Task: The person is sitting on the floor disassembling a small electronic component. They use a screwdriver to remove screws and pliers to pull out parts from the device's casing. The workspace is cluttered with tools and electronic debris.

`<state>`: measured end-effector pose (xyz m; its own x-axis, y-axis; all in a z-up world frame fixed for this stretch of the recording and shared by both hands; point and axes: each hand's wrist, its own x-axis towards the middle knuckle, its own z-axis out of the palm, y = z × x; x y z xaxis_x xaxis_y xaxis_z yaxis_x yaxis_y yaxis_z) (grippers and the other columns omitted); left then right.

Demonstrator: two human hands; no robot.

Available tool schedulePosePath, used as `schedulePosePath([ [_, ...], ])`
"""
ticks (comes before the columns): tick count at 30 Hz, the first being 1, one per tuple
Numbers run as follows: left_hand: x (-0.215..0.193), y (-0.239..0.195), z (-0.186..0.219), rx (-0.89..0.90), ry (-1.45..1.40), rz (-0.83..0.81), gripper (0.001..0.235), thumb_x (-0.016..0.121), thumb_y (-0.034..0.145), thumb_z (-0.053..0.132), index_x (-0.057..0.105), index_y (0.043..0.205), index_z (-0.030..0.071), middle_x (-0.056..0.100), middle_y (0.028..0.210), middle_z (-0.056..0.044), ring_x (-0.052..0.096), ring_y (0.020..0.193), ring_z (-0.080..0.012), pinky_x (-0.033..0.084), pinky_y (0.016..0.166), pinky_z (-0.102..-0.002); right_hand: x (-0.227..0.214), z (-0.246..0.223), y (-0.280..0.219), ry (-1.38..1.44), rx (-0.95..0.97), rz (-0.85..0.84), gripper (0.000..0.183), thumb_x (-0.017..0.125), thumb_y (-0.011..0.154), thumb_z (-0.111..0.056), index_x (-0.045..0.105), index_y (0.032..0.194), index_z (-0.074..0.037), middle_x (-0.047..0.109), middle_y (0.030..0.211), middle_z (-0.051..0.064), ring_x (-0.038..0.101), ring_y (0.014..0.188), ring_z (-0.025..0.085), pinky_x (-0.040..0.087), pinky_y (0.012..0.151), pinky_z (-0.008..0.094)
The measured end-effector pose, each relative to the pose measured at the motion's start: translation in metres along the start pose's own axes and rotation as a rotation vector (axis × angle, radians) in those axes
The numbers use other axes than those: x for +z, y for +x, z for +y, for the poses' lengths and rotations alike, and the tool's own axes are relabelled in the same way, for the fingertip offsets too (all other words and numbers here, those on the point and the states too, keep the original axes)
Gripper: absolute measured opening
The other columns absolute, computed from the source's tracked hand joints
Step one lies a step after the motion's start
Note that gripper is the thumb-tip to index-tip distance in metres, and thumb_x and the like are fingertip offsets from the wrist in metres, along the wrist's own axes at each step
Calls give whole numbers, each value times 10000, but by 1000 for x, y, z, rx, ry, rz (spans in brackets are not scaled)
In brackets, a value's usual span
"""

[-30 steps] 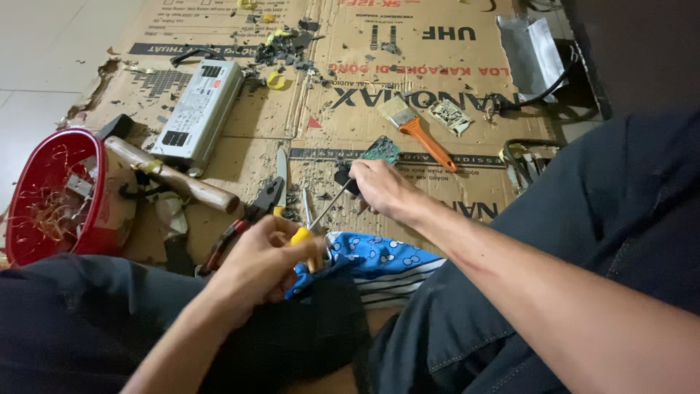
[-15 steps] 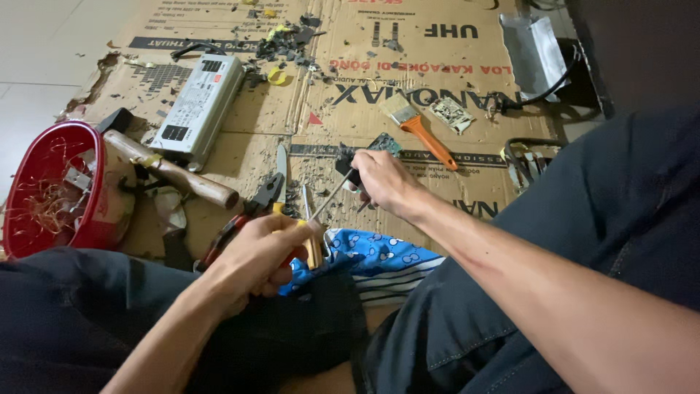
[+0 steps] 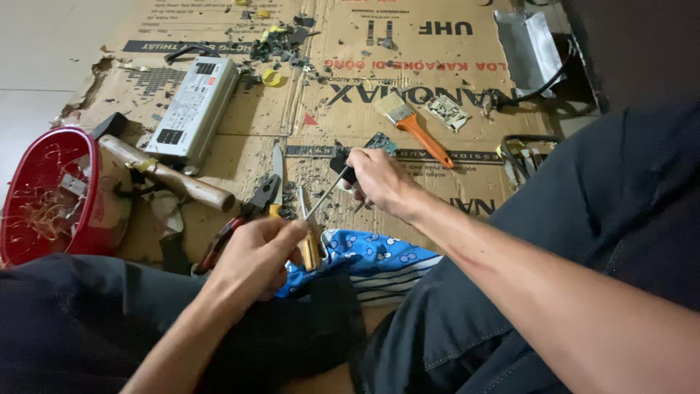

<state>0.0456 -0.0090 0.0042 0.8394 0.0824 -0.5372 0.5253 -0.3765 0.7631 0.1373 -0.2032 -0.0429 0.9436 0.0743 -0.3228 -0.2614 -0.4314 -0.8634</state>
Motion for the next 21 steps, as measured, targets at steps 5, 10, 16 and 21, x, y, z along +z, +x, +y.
schedulePosePath([
  [5,-1,-8,2,128,353,189,502,884,709,327,697,1105,82,737,1003,-190,705,1000,-395,532,866,-477,6,15,14,-39,-46,-3,355,446,874,-340,685,788,-93,701,698,113,650,541,182,520,434,267],
  [10,2,-11,-1,106,547,299,369,753,806,525,777,1020,226,777,913,-123,729,959,-374,564,822,-475,4,12,10,-41,-37,-6,355,429,907,-322,696,829,-101,697,711,89,640,556,167,523,443,249],
  [16,-7,-2,11,-283,-234,-154,373,516,1042,370,659,1117,35,638,692,-70,466,394,-125,360,327,-222,3,4,5,-3,-14,-17,339,437,914,-302,697,850,-93,711,731,107,678,595,173,535,456,247],
  [21,-6,1,-2,208,323,160,440,889,713,339,704,966,30,646,582,-118,686,491,-294,508,576,-369,3,4,4,4,9,35,310,465,862,-327,679,808,-109,696,699,92,655,552,172,505,409,245],
])
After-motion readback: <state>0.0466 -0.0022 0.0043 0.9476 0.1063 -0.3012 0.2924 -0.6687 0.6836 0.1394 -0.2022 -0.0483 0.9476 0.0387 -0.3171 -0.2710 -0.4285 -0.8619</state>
